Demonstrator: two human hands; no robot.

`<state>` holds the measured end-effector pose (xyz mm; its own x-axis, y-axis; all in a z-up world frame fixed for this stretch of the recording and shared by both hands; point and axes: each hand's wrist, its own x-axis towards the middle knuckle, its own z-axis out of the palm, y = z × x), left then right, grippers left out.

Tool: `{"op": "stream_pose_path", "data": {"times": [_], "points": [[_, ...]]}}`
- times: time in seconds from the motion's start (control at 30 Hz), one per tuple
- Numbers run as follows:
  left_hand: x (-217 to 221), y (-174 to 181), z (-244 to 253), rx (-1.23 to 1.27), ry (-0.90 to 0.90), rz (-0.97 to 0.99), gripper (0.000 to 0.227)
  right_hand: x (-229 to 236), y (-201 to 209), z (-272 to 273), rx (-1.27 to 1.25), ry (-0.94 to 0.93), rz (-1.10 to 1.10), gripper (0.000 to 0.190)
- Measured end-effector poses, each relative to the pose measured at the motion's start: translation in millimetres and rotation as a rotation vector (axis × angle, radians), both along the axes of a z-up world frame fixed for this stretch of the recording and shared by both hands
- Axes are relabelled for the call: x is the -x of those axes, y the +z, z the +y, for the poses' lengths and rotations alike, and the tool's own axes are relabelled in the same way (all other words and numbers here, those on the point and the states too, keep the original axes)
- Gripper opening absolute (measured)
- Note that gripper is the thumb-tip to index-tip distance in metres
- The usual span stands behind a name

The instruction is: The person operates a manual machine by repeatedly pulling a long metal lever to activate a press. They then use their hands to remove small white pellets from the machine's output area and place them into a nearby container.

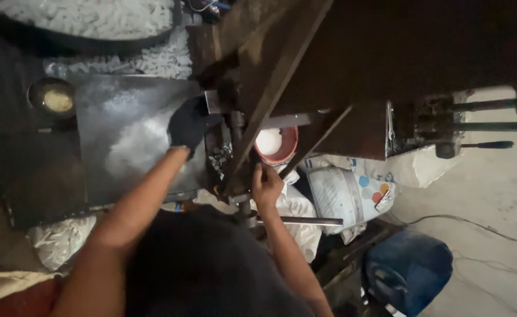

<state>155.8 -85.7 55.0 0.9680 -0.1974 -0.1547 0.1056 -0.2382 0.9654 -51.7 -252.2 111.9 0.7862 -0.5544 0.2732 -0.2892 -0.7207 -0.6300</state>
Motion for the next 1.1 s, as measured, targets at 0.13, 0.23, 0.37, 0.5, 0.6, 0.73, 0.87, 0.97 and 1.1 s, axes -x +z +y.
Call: {"op": "stream_pose_path", "data": {"times": [0.13, 0.23, 0.37, 0.5, 0.6, 0.73, 0.87, 0.97, 1.1], "points": [[-7.5, 1.1, -25.3, -0.029, -0.006, -0.126, 0.051, -3.1, 0.7, 0.1, -0.185, -0.036, 0.030, 0.016], [-12.6, -0.3, -41.8, -0.072, -0.044, -0.094, 0.044, -5.9, -3.5, -0.7, -0.069, -0.089, 0.085, 0.014], [-8.0, -2.4, -49.2, -0.174, -0.130, -0.090, 0.042, -0.9, -3.3, -1.8, -0.034, -0.038, -0.006, 0.014], [-15.6, -17.8, -44.9, -0.090, -0.203, -0.085, 0.046, -3.2, 0.1, 0.5, 0.017, -0.058, -0.046, 0.013], [-20.8, -47.0, -12.8, 0.123, -0.407, 0.037, 0.055, -4.7, 9.2, 2.4, 0.068, -0.009, -0.052, 0.010], [10.7, -80.8, 57.1, -0.411, -0.178, -0.567, 0.042, 30.4, 31.7, -0.2, 0.134, 0.173, -0.179, 0.005], [85.6, -67.5, 158.7, -0.624, 0.322, -0.327, 0.059, 118.6, 62.1, -45.4, 0.375, 0.364, -0.102, 0.016], [114.7, -39.7, 197.6, -0.812, 0.287, 0.069, 0.073, 159.2, 50.1, -86.6, 0.587, 0.471, 0.019, 0.028], [129.3, -23.7, 176.7, -0.915, 0.304, 0.257, 0.091, 153.4, -50.3, -101.8, 0.446, 0.178, 0.070, 0.032]]}}
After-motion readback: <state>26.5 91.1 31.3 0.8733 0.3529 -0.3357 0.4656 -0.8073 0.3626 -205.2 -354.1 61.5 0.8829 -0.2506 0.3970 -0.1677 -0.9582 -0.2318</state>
